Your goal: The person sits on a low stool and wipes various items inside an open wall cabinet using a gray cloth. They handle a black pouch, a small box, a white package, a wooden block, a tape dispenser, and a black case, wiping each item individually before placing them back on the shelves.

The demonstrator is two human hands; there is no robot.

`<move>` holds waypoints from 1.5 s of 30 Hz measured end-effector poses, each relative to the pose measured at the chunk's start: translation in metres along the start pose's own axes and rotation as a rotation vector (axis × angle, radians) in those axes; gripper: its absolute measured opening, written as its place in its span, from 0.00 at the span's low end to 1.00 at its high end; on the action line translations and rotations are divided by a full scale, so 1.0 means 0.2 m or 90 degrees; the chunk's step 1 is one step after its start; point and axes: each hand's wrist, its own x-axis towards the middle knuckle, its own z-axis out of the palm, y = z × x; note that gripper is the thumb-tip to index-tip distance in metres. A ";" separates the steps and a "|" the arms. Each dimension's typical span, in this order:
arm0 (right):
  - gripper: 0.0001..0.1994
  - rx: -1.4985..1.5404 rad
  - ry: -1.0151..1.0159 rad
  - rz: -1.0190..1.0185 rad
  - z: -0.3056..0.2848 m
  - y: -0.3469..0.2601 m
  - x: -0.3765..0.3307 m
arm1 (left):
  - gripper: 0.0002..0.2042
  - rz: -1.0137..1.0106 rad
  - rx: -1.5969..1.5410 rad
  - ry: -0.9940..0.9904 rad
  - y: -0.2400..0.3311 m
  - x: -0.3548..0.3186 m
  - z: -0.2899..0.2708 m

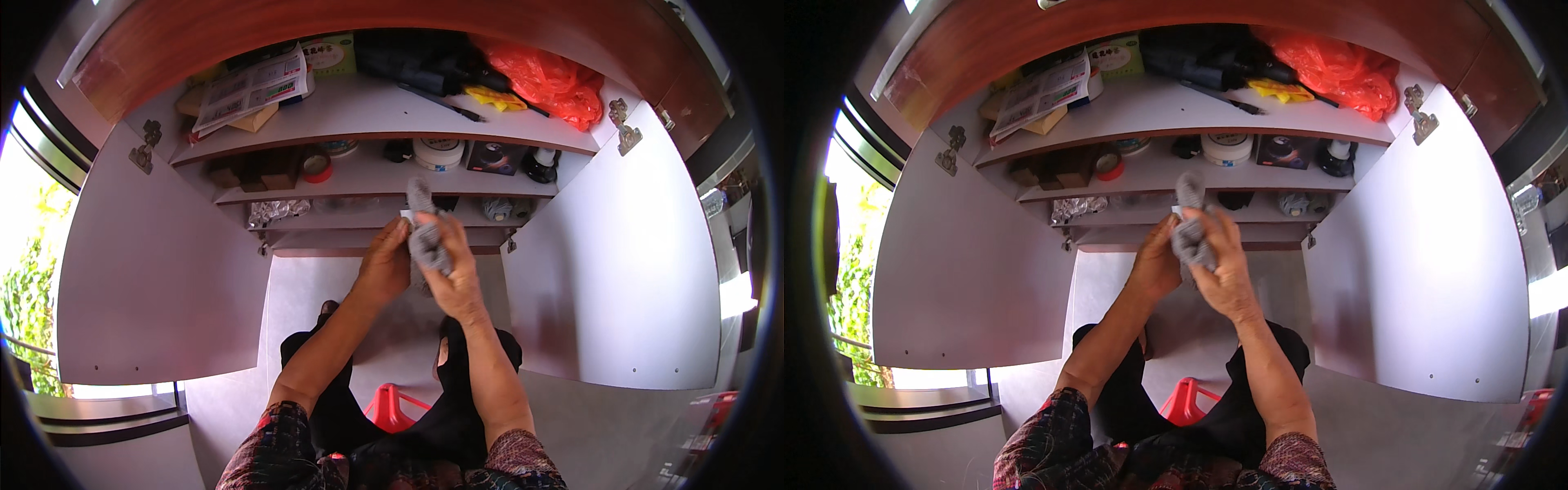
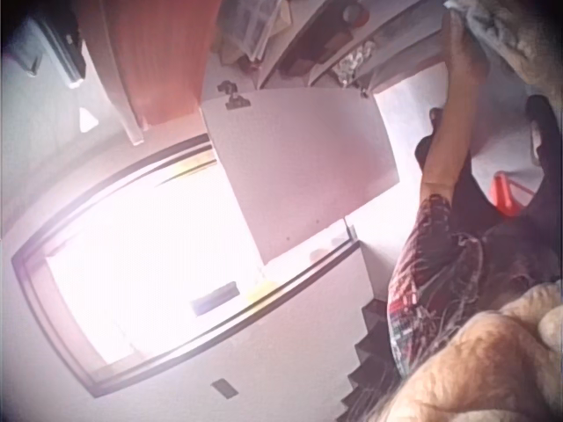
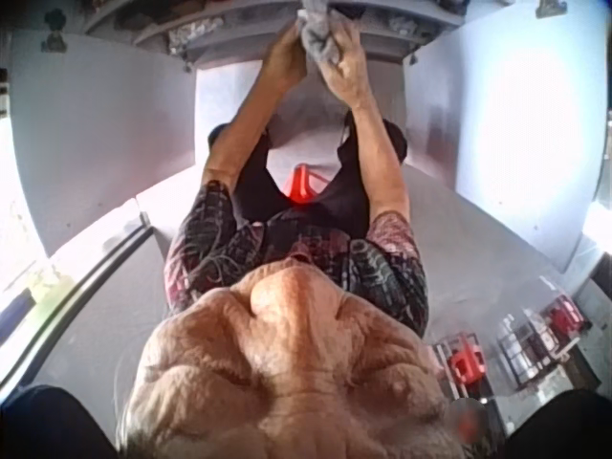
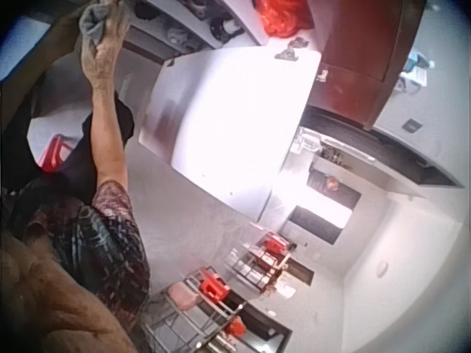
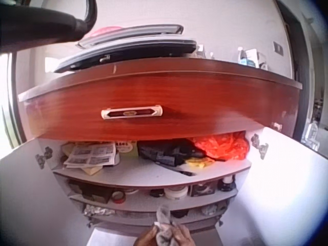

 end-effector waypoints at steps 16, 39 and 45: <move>0.21 0.548 0.180 0.309 -0.12 -0.04 0.01 | 0.23 -0.023 -0.042 -0.034 0.12 0.02 -0.08; 0.09 0.416 0.188 0.306 -0.07 0.05 -0.05 | 0.22 -0.107 -0.057 -0.102 0.12 0.01 -0.03; 0.12 0.525 0.260 0.345 -0.10 0.01 -0.02 | 0.20 -0.070 0.066 -0.091 0.12 0.00 -0.04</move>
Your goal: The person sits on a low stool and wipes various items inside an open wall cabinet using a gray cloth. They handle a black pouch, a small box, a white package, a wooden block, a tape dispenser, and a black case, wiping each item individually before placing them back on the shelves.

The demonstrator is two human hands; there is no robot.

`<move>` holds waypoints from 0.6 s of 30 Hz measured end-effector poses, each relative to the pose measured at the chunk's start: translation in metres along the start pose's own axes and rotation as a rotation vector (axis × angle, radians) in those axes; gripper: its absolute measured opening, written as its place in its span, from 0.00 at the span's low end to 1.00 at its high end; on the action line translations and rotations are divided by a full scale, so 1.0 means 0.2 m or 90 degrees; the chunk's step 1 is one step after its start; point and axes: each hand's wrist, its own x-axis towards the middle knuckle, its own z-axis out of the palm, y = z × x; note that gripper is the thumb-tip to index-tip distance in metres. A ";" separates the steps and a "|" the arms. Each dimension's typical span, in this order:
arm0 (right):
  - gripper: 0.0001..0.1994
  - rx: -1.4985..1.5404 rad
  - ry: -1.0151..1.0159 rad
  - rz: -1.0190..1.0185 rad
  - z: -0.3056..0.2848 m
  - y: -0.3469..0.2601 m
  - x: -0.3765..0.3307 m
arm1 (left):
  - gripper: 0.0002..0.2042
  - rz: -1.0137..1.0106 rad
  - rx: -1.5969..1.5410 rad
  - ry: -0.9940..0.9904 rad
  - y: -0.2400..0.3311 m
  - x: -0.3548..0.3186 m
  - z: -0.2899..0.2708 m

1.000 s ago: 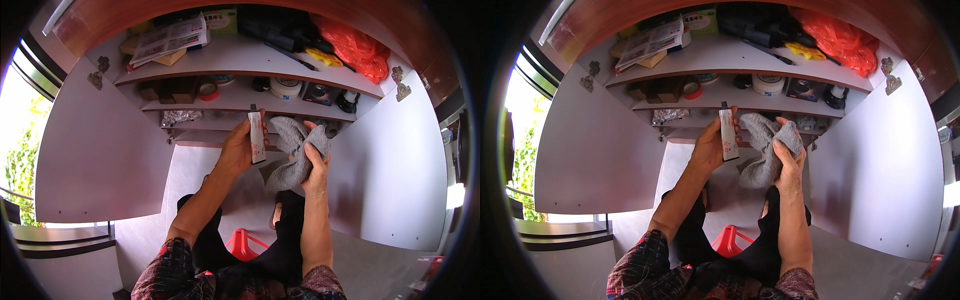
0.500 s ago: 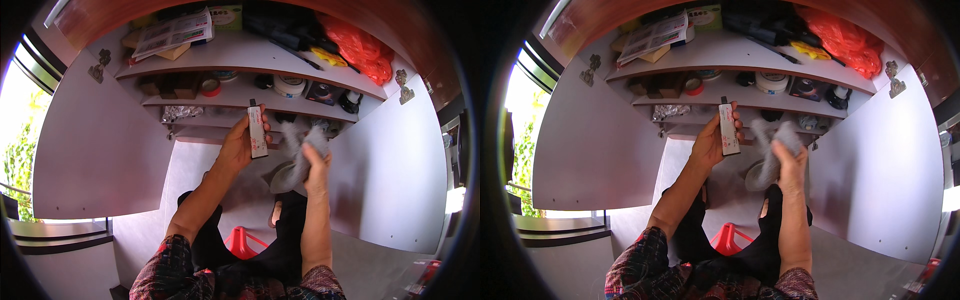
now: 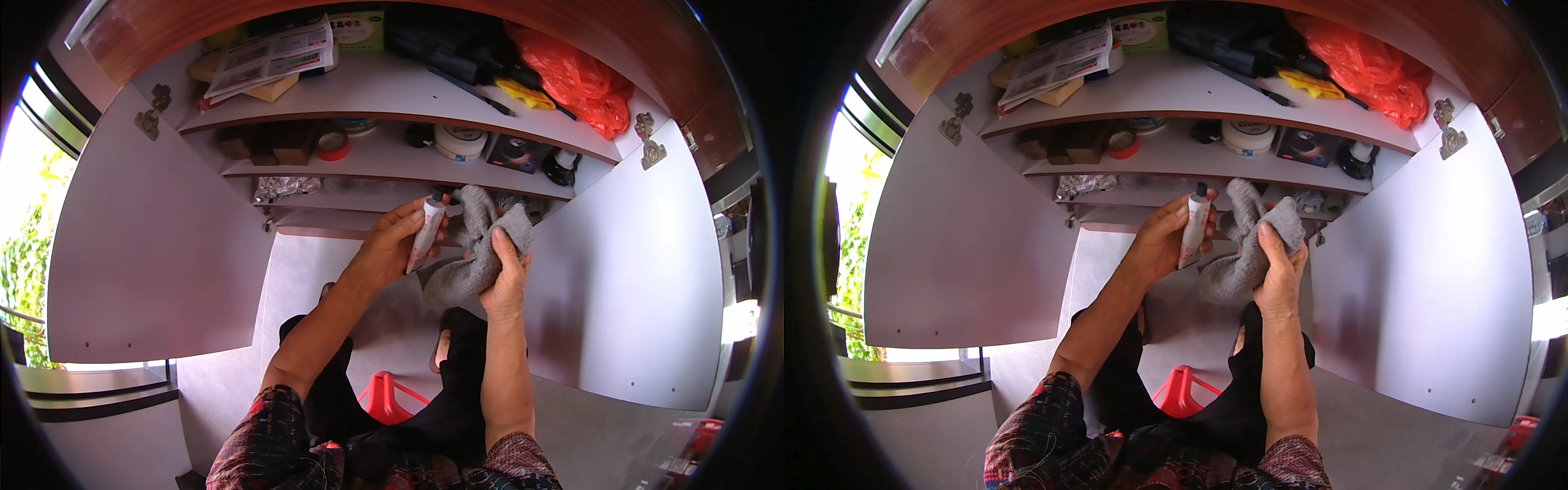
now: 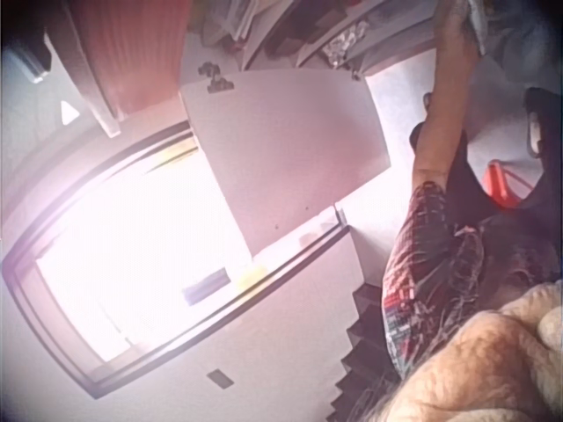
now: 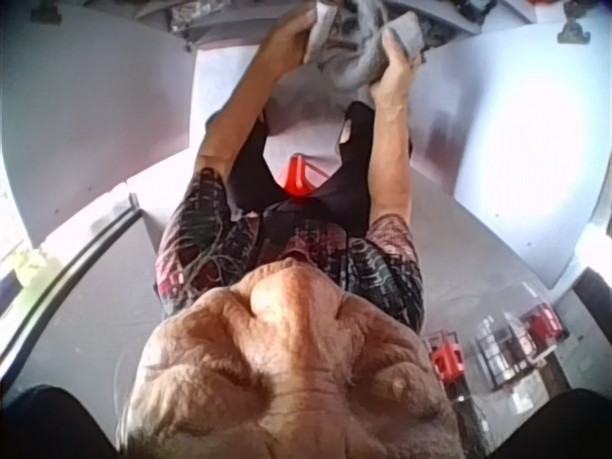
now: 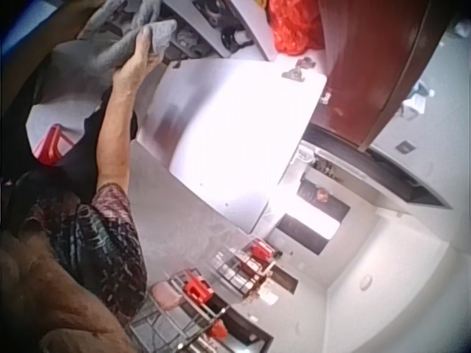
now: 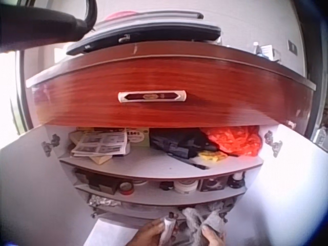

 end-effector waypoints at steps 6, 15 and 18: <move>0.20 0.033 -0.055 -0.011 0.04 0.02 -0.01 | 0.19 0.088 0.236 0.041 -0.04 0.00 0.05; 0.09 0.035 0.053 0.003 -0.03 0.03 0.03 | 0.16 0.139 0.360 0.160 -0.06 0.00 0.05; 0.10 -0.018 0.058 -0.054 -0.01 0.01 0.03 | 0.17 0.074 0.225 0.242 -0.09 0.02 -0.02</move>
